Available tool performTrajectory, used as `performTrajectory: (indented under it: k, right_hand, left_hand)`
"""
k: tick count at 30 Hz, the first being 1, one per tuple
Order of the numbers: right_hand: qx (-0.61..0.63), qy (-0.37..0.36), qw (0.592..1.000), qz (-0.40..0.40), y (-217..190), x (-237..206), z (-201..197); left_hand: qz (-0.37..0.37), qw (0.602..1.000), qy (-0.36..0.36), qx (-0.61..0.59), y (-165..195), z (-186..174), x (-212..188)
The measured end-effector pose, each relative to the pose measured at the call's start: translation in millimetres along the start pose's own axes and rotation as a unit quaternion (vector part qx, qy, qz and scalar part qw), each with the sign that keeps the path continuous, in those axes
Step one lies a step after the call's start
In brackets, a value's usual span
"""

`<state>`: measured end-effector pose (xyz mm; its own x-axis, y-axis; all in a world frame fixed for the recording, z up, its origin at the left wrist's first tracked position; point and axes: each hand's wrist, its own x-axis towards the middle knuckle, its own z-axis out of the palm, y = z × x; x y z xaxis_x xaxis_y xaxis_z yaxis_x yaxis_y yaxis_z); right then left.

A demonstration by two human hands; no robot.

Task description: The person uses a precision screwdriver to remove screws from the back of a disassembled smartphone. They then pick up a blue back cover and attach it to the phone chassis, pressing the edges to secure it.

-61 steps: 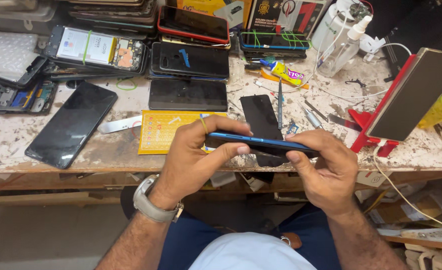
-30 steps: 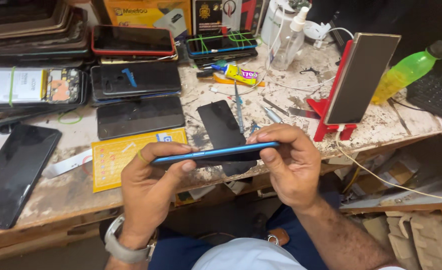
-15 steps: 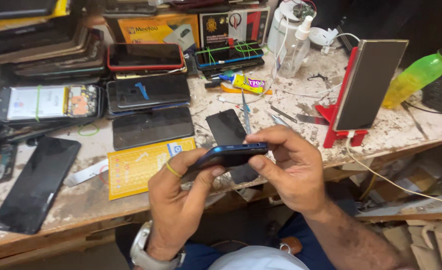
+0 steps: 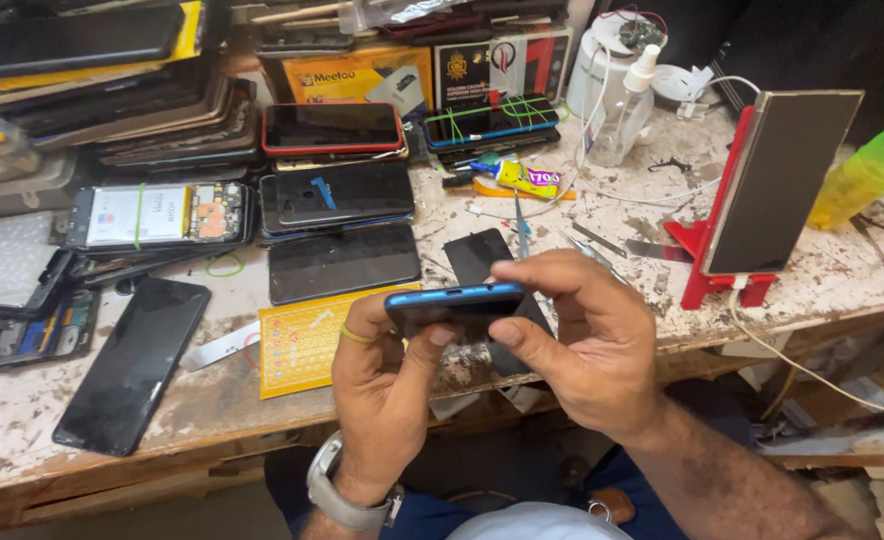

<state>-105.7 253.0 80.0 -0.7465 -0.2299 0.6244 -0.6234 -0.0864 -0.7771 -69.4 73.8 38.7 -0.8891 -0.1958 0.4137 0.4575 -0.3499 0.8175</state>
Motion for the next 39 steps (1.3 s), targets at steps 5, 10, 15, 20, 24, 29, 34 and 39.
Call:
performTrajectory:
  k: [5, 10, 15, 20, 24, 29, 34, 39]
  right_hand:
    - [-0.105, -0.032, 0.991, -0.08, 3, 1, 3]
    - [-0.097, -0.047, 0.993, -0.056, 8, -5, 5]
    - [-0.033, -0.03, 0.998, 0.035, 12, -15, 5]
    - [0.073, 0.019, 0.991, 0.109, 15, -26, 1]
    - [-0.019, 0.038, 0.999, 0.031, 15, -33, -6]
    - [-0.077, 0.016, 0.997, -0.013, 12, -37, -18]
    - [-0.132, -0.003, 0.991, -0.036, 7, -37, -29]
    - [-0.136, -0.029, 0.99, -0.028, 3, -35, -36]
  left_hand:
    - [-0.008, 1.0, -0.014, -0.017, -7, -4, -1]
    - [-0.006, 1.0, 0.008, -0.022, -11, -8, 0]
    - [0.053, 0.966, 0.072, -0.244, -11, -14, 3]
    - [0.003, 0.937, 0.102, -0.334, -8, -20, 6]
    - [-0.034, 0.948, 0.07, -0.308, -2, -27, 7]
    - [-0.059, 0.998, 0.008, -0.005, 15, -42, 8]
    - [0.05, 0.934, -0.077, 0.344, 37, -41, 6]
    - [0.046, 0.951, -0.096, 0.29, 31, -32, -1]
